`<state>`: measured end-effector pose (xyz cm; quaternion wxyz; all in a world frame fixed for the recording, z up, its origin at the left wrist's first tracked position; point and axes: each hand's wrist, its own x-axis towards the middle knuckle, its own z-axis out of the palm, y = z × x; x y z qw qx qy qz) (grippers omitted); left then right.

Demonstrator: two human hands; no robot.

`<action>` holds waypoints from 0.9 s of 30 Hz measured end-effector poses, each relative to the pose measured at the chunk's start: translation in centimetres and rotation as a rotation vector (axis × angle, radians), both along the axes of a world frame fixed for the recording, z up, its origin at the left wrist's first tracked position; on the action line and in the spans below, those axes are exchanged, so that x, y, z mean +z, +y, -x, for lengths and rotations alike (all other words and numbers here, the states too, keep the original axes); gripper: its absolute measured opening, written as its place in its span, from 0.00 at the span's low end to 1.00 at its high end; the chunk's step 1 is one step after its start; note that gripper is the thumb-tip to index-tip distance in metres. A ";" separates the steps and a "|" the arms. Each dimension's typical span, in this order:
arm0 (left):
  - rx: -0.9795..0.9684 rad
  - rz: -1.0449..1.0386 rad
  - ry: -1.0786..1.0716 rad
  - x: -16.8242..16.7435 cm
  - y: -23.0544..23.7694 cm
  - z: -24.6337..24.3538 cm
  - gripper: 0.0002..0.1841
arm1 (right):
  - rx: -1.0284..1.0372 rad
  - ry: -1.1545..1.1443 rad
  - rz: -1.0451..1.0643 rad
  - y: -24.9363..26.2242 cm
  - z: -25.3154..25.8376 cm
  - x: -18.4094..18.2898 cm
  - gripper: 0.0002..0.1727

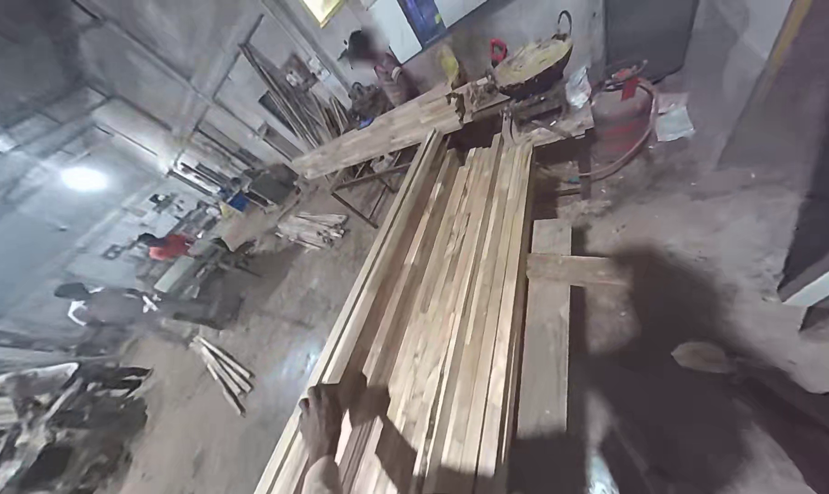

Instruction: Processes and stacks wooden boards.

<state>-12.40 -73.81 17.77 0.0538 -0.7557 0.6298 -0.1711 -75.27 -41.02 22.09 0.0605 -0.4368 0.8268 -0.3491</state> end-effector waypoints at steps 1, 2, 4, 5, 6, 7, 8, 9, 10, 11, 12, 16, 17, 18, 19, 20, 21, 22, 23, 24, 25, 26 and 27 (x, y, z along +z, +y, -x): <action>-0.023 0.013 0.061 1.1 0.5 0.8 0.19 | 0.025 -0.005 0.006 0.0 0.8 -0.7 0.22; -0.046 0.001 0.152 2.3 1.3 1.7 0.18 | 0.060 0.002 0.048 -0.2 1.5 -1.5 0.24; -0.129 -0.058 0.342 4.1 3.8 2.6 0.22 | 0.126 -0.011 0.149 -1.0 1.5 -2.1 0.24; -0.128 -0.082 0.417 4.6 4.9 4.2 0.26 | 0.141 0.010 0.182 -1.9 1.8 -2.3 0.24; -0.119 -0.108 0.459 5.2 6.6 6.6 0.31 | 0.128 0.044 0.197 -2.7 1.9 -2.4 0.25; -0.128 -0.124 0.479 5.9 8.8 9.4 0.35 | 0.099 0.075 0.213 -3.4 1.8 -2.6 0.26; -0.138 -0.173 0.499 6.7 11.3 12.1 0.37 | 0.069 0.107 0.209 -3.8 1.5 -2.8 0.27; -0.158 -0.224 0.534 6.8 13.9 14.5 0.37 | 0.060 0.131 0.202 -4.0 1.6 -2.9 0.27; -0.181 -0.283 0.593 6.5 16.6 16.9 0.36 | 0.065 0.148 0.183 -4.2 1.8 -3.1 0.26; -0.202 -0.328 0.651 5.8 19.0 19.0 0.35 | 0.069 0.157 0.165 -4.3 2.0 -3.2 0.26; -0.207 -0.352 0.686 4.6 21.1 20.8 0.32 | 0.072 0.169 0.151 -4.5 2.1 -3.4 0.26; -0.105 -0.469 0.615 -4.0 27.8 26.5 0.45 | 0.071 0.087 0.134 -5.2 3.9 -4.6 0.25; -0.080 -0.535 0.597 -6.6 28.9 27.3 0.46 | 0.076 0.079 0.113 -5.3 4.8 -5.0 0.24; -0.035 -0.626 0.581 -8.9 30.0 28.0 0.46 | 0.096 0.076 0.093 -5.4 5.9 -5.3 0.23; -0.021 -0.652 0.558 -11.3 31.2 28.5 0.44 | 0.113 0.084 0.093 -5.7 7.1 -5.6 0.23; -0.009 -0.651 0.502 -13.3 32.4 28.5 0.42 | 0.120 0.096 0.093 -5.9 8.1 -5.9 0.22; -0.001 -0.644 0.425 -14.9 33.5 28.1 0.39 | 0.119 0.099 0.084 -6.0 9.1 -5.9 0.22; 0.004 -0.673 0.378 -14.9 33.8 28.3 0.35 | 0.116 0.095 0.073 -6.2 10.2 -5.7 0.22; 0.023 -0.780 0.368 -13.8 32.8 29.1 0.36 | 0.111 0.093 0.054 -6.6 11.5 -5.4 0.23; 0.075 -0.932 0.407 -11.9 31.0 30.2 0.37 | 0.107 0.102 0.035 -7.2 12.8 -5.3 0.23; 0.102 -0.994 0.442 -11.1 30.1 30.2 0.40 | 0.112 0.113 0.012 -7.7 14.0 -5.3 0.23; 0.107 -1.035 0.460 -10.9 29.6 30.1 0.45 | 0.127 0.119 -0.005 -8.3 15.3 -5.4 0.23; 0.100 -1.082 0.489 -11.1 28.6 29.8 0.48 | 0.143 0.119 -0.014 -9.2 16.5 -5.6 0.23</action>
